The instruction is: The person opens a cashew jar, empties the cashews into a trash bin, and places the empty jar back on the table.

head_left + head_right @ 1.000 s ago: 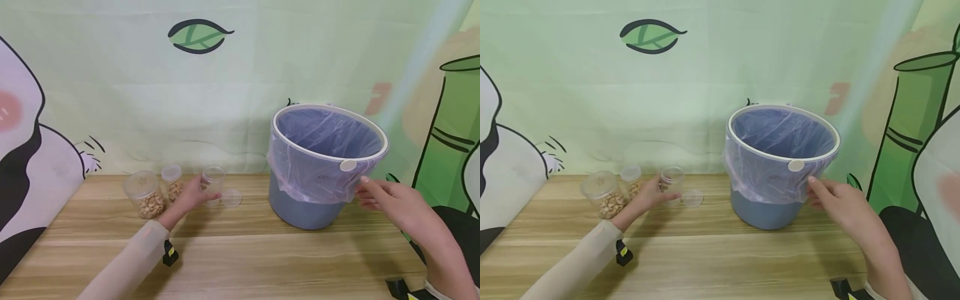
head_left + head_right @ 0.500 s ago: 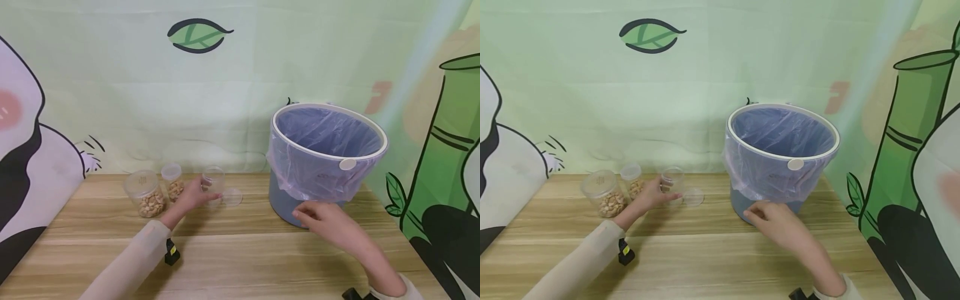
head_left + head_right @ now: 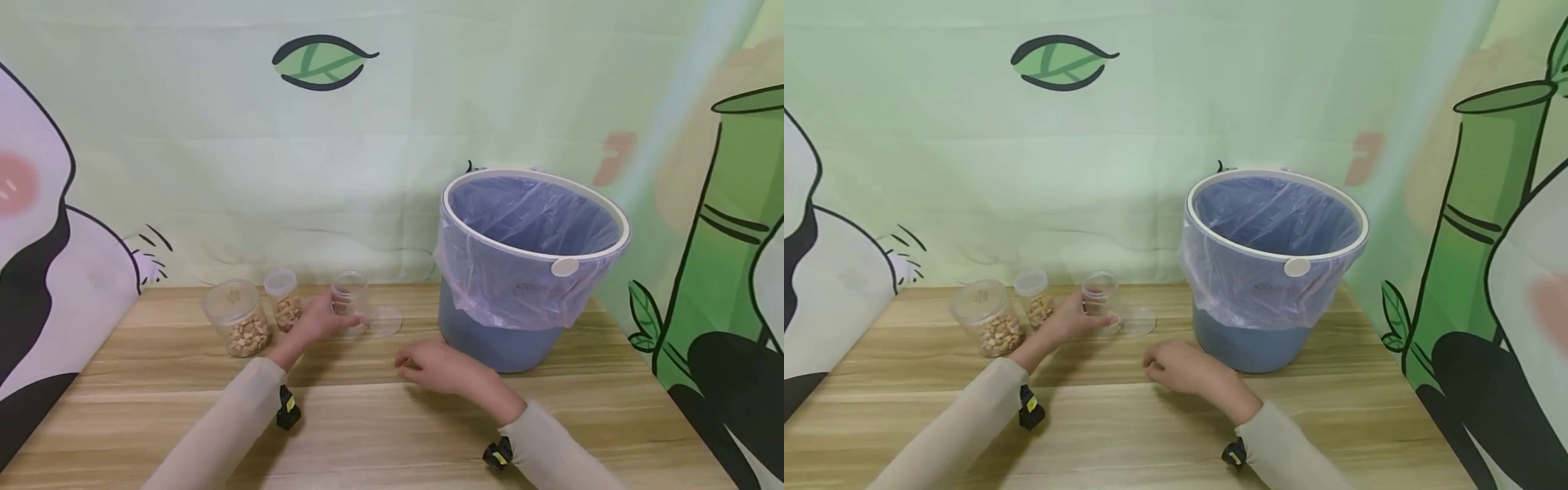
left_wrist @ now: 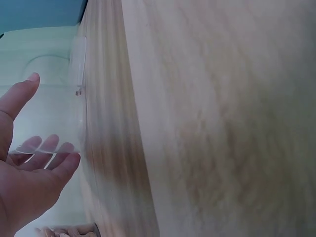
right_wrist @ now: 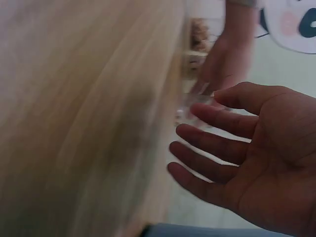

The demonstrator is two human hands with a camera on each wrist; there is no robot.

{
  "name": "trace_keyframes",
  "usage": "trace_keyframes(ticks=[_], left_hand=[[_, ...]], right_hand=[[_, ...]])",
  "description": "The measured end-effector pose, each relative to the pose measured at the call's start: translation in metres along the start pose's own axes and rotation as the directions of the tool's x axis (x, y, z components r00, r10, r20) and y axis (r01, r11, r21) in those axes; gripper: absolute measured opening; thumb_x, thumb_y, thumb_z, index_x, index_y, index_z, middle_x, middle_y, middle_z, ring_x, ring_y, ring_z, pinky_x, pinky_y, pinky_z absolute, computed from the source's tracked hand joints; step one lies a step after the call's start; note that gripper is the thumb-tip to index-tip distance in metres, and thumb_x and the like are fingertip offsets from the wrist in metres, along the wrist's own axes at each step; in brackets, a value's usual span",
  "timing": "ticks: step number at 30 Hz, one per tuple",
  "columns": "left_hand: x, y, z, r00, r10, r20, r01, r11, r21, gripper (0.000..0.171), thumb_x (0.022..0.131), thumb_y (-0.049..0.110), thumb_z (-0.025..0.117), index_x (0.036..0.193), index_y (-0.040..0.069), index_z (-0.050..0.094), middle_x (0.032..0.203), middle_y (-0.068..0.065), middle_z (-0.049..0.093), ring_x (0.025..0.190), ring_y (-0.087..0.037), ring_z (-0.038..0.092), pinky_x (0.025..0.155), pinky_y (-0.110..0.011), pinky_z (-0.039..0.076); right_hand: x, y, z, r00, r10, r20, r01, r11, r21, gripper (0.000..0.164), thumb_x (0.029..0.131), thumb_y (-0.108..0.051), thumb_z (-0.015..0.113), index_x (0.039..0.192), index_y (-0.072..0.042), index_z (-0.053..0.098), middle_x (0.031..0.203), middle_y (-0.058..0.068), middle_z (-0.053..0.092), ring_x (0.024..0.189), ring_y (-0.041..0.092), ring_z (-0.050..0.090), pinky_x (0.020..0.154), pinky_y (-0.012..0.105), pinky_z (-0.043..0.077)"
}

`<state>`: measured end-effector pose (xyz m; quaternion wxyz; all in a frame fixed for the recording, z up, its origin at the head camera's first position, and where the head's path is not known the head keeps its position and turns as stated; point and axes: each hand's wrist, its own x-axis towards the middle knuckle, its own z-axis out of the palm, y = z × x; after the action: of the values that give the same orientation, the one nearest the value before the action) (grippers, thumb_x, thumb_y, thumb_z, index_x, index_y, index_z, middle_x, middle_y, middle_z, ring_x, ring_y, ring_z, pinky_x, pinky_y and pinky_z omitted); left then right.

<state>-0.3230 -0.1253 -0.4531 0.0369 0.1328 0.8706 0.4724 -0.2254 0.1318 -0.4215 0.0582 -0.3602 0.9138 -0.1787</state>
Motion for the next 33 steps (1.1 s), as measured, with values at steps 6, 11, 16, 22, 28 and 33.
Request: trace_keyframes(ticks=[6,11,16,22,28,33], left_hand=[[-0.002,-0.002,0.004,1.0,0.013,0.013,-0.013,0.999,-0.029,0.063,0.085,0.019,0.084,0.133,-0.004,0.051,0.128,-0.027,0.061,0.117,-0.041,0.061,0.098,-0.048,0.052],[-0.002,-0.004,0.003,1.0,0.024,0.019,-0.023,1.0,-0.016,0.064,0.084,0.017,0.085,0.134,-0.004,0.05,0.128,-0.027,0.061,0.118,-0.041,0.06,0.099,-0.05,0.051],[-0.008,-0.003,-0.002,0.999,0.028,0.042,-0.026,0.999,-0.036,0.076,0.082,0.014,0.087,0.142,-0.004,0.043,0.136,-0.029,0.056,0.125,-0.043,0.055,0.105,-0.053,0.046],[-0.027,0.008,-0.014,1.0,-0.005,0.017,0.003,0.993,0.114,0.065,0.093,0.016,0.075,0.144,-0.006,0.042,0.14,-0.033,0.052,0.127,-0.05,0.052,0.102,-0.057,0.048],[-0.053,0.019,-0.027,1.0,0.019,0.004,-0.02,0.981,0.195,0.058,0.097,0.011,0.067,0.146,-0.009,0.042,0.14,-0.033,0.053,0.125,-0.051,0.054,0.101,-0.057,0.048],[-0.07,0.02,-0.036,0.999,0.013,-0.03,-0.008,0.988,0.155,0.05,0.098,0.01,0.063,0.141,-0.009,0.046,0.137,-0.031,0.056,0.124,-0.05,0.056,0.1,-0.055,0.05]], right_hand=[[0.017,0.004,0.01,1.0,-0.011,-0.012,0.011,1.0,-0.024,0.016,0.101,-0.013,0.061,0.105,-0.006,0.074,0.095,0.002,0.074,0.087,0.014,0.067,0.079,0.033,0.055],[0.021,0.002,0.011,0.999,-0.025,-0.025,0.024,0.999,-0.033,0.017,0.101,-0.014,0.062,0.107,-0.006,0.075,0.1,0.003,0.075,0.093,0.017,0.07,0.084,0.034,0.056],[0.025,0.0,0.011,0.998,-0.048,-0.03,0.047,0.998,-0.038,0.017,0.101,-0.013,0.061,0.109,-0.006,0.074,0.105,0.003,0.075,0.099,0.019,0.07,0.088,0.034,0.055],[0.028,-0.002,0.01,0.998,-0.045,-0.043,0.044,0.999,-0.021,0.02,0.1,-0.012,0.061,0.114,-0.004,0.073,0.112,0.007,0.074,0.104,0.021,0.069,0.091,0.036,0.055],[0.032,-0.006,0.005,0.998,-0.023,-0.055,0.023,1.0,-0.001,0.023,0.101,-0.014,0.059,0.119,-0.006,0.071,0.117,0.007,0.073,0.108,0.021,0.068,0.094,0.036,0.054],[0.035,-0.008,0.003,0.997,-0.022,-0.075,0.021,1.0,-0.013,0.024,0.101,-0.016,0.061,0.121,-0.006,0.069,0.12,0.008,0.071,0.113,0.023,0.066,0.098,0.038,0.051]])
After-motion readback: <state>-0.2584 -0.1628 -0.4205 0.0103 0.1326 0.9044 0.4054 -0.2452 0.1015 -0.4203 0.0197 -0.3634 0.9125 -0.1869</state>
